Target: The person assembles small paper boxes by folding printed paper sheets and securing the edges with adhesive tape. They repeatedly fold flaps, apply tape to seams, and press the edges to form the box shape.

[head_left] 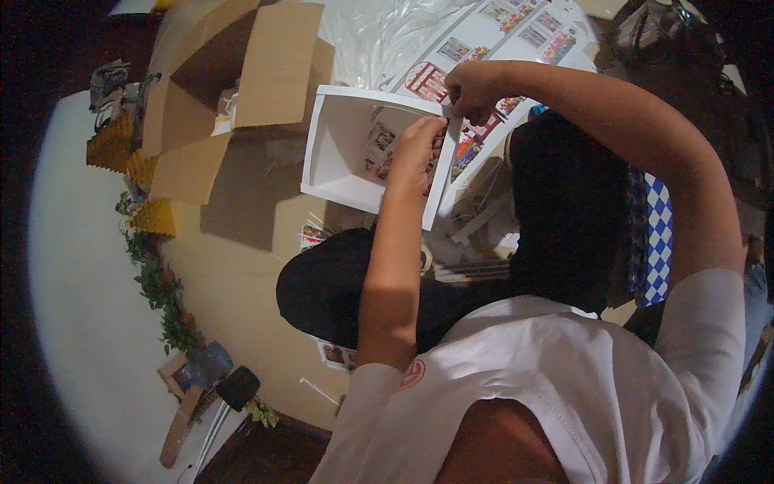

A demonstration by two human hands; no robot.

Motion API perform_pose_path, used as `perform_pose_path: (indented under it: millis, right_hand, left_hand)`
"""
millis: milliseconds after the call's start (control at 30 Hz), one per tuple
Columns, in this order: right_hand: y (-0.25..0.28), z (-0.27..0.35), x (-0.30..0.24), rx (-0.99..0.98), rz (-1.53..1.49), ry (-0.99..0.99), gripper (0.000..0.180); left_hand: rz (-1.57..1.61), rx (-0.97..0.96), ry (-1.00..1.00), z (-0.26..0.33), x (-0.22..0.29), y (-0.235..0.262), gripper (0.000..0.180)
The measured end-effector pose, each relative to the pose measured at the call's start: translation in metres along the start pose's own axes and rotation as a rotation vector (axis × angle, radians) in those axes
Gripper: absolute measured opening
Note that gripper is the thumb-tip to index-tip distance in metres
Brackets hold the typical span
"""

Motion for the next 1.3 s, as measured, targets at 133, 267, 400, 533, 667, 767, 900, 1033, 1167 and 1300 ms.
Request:
perform_pose_path:
  millis: [133, 267, 400, 533, 667, 767, 900, 1033, 1167, 1300]
  right_hand:
    - [0.002, 0.004, 0.000, 0.022, -0.222, -0.129, 0.024]
    - [0.002, 0.004, 0.001, 0.034, -0.224, -0.143, 0.024]
    - [0.011, -0.001, 0.009, 0.168, -0.310, -0.105, 0.024]
    - [0.026, -0.006, 0.020, 0.303, -0.393, -0.098, 0.023]
    - [0.024, -0.008, 0.024, 0.300, -0.721, -0.130, 0.022]
    - [0.023, -0.010, 0.025, 0.290, -0.767, -0.123, 0.020]
    - [0.020, -0.014, 0.024, 0.268, -0.813, -0.103, 0.016]
    - [0.019, -0.015, 0.022, 0.243, -0.825, -0.069, 0.016]
    - [0.018, -0.013, 0.016, 0.215, -0.897, -0.021, 0.017]
    - [0.027, -0.010, 0.035, 0.319, -0.801, 0.067, 0.017]
  left_hand:
    - [0.031, 0.028, -0.031, -0.005, 0.001, -0.004, 0.016]
    - [0.049, 0.028, -0.068, -0.019, -0.002, -0.005, 0.016]
    - [0.109, 0.100, -0.125, -0.031, 0.005, -0.007, 0.012]
    - [0.147, 0.196, -0.118, -0.048, 0.006, -0.003, 0.016]
    - [0.165, 0.226, -0.100, -0.048, 0.010, 0.000, 0.015]
    - [0.172, 0.233, -0.064, -0.046, 0.013, -0.001, 0.016]
    - [0.209, 0.227, -0.057, -0.048, 0.008, 0.006, 0.017]
    - [0.218, 0.256, -0.041, -0.046, 0.006, 0.010, 0.016]
    - [0.210, 0.287, -0.031, -0.047, 0.006, 0.013, 0.016]
    - [0.214, 0.299, -0.105, -0.050, 0.000, 0.015, 0.016]
Point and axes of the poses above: each hand's wrist, its own z-axis away from the middle knuckle, its own y-axis out of the back of the hand, x = y × z, the point moved 5 cm from there along -z, towards the middle knuckle, and after that the axes turned 4 degrees about -y, right-handed, at the moved point
